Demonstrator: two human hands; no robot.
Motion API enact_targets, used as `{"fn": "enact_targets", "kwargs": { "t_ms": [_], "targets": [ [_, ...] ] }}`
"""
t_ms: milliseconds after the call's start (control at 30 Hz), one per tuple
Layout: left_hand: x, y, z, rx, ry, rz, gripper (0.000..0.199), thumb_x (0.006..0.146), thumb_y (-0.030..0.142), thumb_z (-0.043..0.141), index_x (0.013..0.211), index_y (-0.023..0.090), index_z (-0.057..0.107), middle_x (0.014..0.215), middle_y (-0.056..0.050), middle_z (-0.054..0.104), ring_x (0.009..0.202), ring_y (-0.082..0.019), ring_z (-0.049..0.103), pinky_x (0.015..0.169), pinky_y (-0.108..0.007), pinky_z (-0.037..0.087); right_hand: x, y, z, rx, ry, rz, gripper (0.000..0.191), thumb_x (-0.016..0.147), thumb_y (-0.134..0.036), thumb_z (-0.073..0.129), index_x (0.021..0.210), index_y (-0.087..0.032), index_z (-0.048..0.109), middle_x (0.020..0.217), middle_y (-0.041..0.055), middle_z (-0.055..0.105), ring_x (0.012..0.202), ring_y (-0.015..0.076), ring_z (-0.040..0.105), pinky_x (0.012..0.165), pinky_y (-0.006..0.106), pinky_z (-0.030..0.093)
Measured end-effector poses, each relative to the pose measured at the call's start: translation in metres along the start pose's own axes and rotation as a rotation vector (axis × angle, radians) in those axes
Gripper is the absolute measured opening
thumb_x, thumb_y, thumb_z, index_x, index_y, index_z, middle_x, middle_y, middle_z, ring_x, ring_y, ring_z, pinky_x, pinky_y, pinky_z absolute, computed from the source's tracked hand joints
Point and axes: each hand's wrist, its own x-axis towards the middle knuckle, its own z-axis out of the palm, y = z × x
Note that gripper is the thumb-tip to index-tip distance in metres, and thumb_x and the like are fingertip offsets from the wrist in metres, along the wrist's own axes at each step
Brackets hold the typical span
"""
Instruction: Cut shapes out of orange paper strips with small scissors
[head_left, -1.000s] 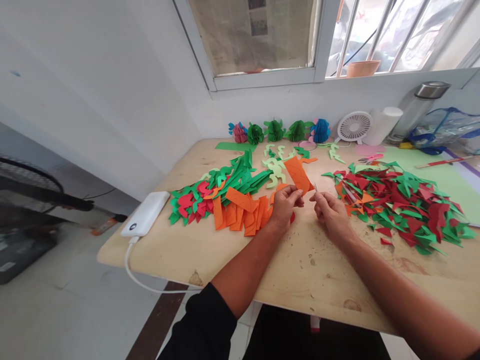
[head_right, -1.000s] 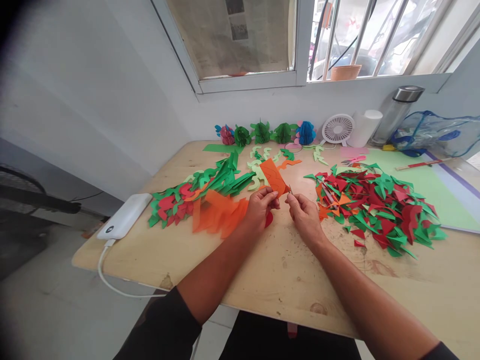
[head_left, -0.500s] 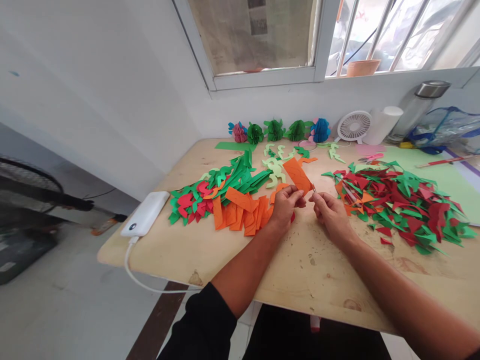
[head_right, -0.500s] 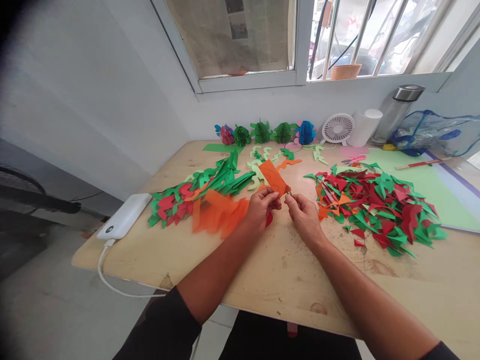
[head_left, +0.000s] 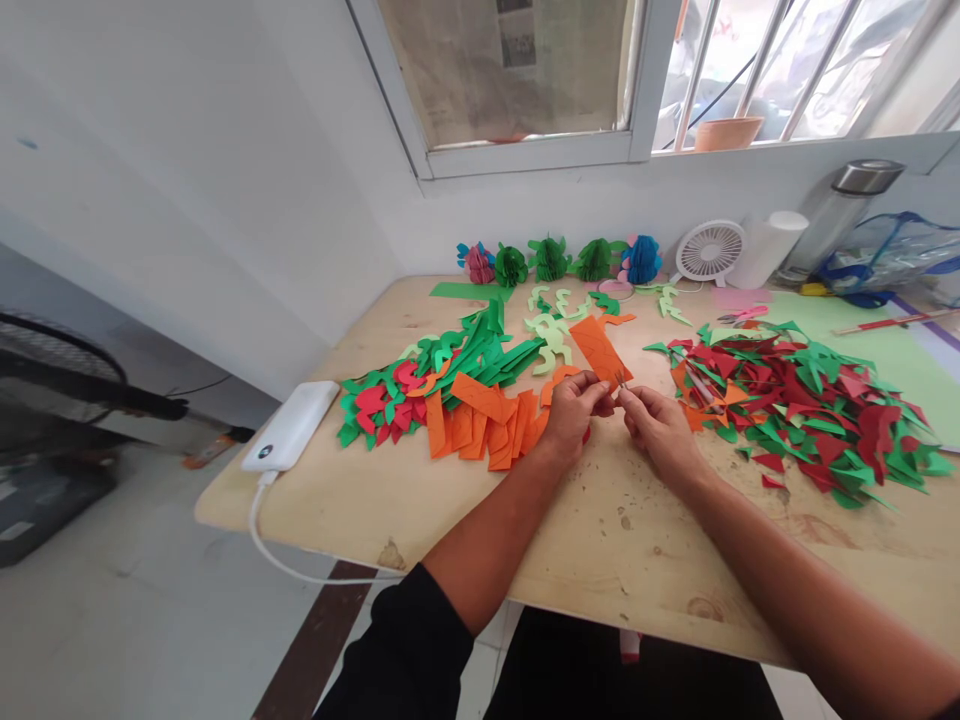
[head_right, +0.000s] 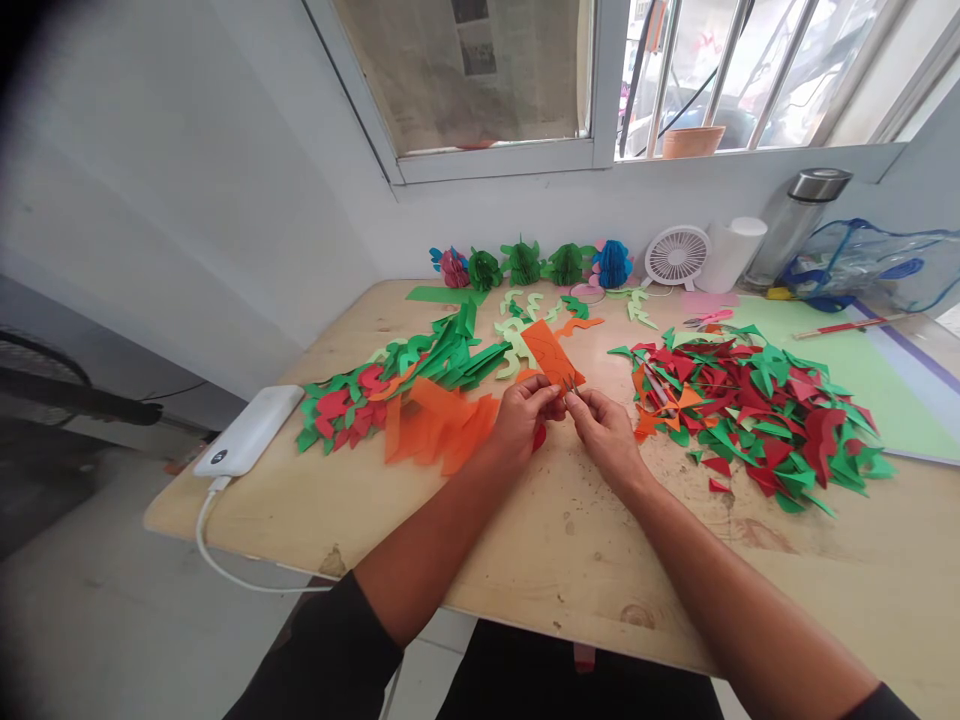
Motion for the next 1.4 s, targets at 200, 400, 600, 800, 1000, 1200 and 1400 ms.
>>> {"fn": "enact_targets", "kwargs": {
  "t_ms": [200, 400, 600, 800, 1000, 1200, 1400],
  "targets": [
    [-0.0002, 0.0000, 0.0002, -0.003, 0.001, -0.008, 0.018, 0.065, 0.029, 0.065, 0.059, 0.016, 0.054, 0.054, 0.001, 0.055, 0.052, -0.008, 0.050, 0.058, -0.024, 0.041, -0.0002, 0.0007, -0.0003, -0.029, 0.000, -0.018, 0.040, 0.079, -0.057, 0.056, 0.072, -0.018, 0.057, 0.052, -0.0061, 0.037, 0.043, 0.0073, 0.030, 0.039, 0.022, 0.021],
    [0.0002, -0.0001, 0.0002, -0.008, -0.001, -0.007, 0.016, 0.063, 0.028, 0.065, 0.060, 0.016, 0.054, 0.054, 0.001, 0.056, 0.052, -0.008, 0.050, 0.058, -0.023, 0.040, 0.0008, 0.0021, -0.0007, -0.039, -0.001, -0.028, 0.040, 0.080, -0.056, 0.056, 0.073, -0.017, 0.058, 0.054, -0.0058, 0.037, 0.043, 0.0073, 0.030, 0.039, 0.022, 0.021],
    [-0.0004, 0.0010, 0.0003, -0.013, -0.006, -0.014, 0.016, 0.063, 0.028, 0.064, 0.061, 0.016, 0.054, 0.054, 0.002, 0.055, 0.051, -0.007, 0.050, 0.059, -0.023, 0.040, 0.0016, 0.0055, -0.0013, -0.046, -0.008, -0.023, 0.039, 0.080, -0.056, 0.055, 0.075, -0.017, 0.058, 0.054, -0.0059, 0.037, 0.043, 0.0070, 0.030, 0.038, 0.022, 0.021],
    [0.0004, -0.0005, -0.0002, -0.012, -0.006, -0.007, 0.015, 0.064, 0.026, 0.064, 0.060, 0.016, 0.054, 0.055, 0.002, 0.055, 0.052, -0.008, 0.051, 0.059, -0.024, 0.040, 0.0022, 0.0061, -0.0004, -0.021, -0.012, -0.013, 0.038, 0.080, -0.055, 0.056, 0.076, -0.017, 0.058, 0.053, -0.0061, 0.037, 0.043, 0.0072, 0.030, 0.038, 0.022, 0.021],
    [0.0005, -0.0007, -0.0001, -0.008, 0.001, -0.008, 0.013, 0.063, 0.025, 0.063, 0.060, 0.016, 0.054, 0.055, 0.002, 0.055, 0.052, -0.008, 0.051, 0.057, -0.023, 0.040, 0.0023, 0.0068, -0.0010, -0.037, -0.013, -0.018, 0.038, 0.081, -0.055, 0.056, 0.076, -0.017, 0.057, 0.053, -0.0062, 0.036, 0.044, 0.0072, 0.029, 0.039, 0.022, 0.020],
    [-0.0009, 0.0009, 0.0003, -0.007, 0.000, -0.012, 0.015, 0.064, 0.026, 0.063, 0.060, 0.016, 0.053, 0.054, 0.002, 0.055, 0.052, -0.008, 0.051, 0.058, -0.023, 0.040, 0.0018, 0.0052, -0.0007, -0.046, -0.010, -0.014, 0.038, 0.081, -0.055, 0.055, 0.077, -0.017, 0.057, 0.053, -0.0060, 0.037, 0.044, 0.0075, 0.031, 0.039, 0.022, 0.022],
    [-0.0006, 0.0008, 0.0004, -0.007, -0.001, -0.015, 0.017, 0.063, 0.026, 0.064, 0.058, 0.016, 0.051, 0.054, 0.002, 0.054, 0.054, -0.008, 0.053, 0.059, -0.023, 0.041, 0.0016, 0.0052, -0.0012, -0.075, -0.006, -0.025, 0.039, 0.080, -0.056, 0.055, 0.075, -0.018, 0.058, 0.053, -0.0056, 0.038, 0.044, 0.0078, 0.033, 0.040, 0.022, 0.024]
  ]
}}
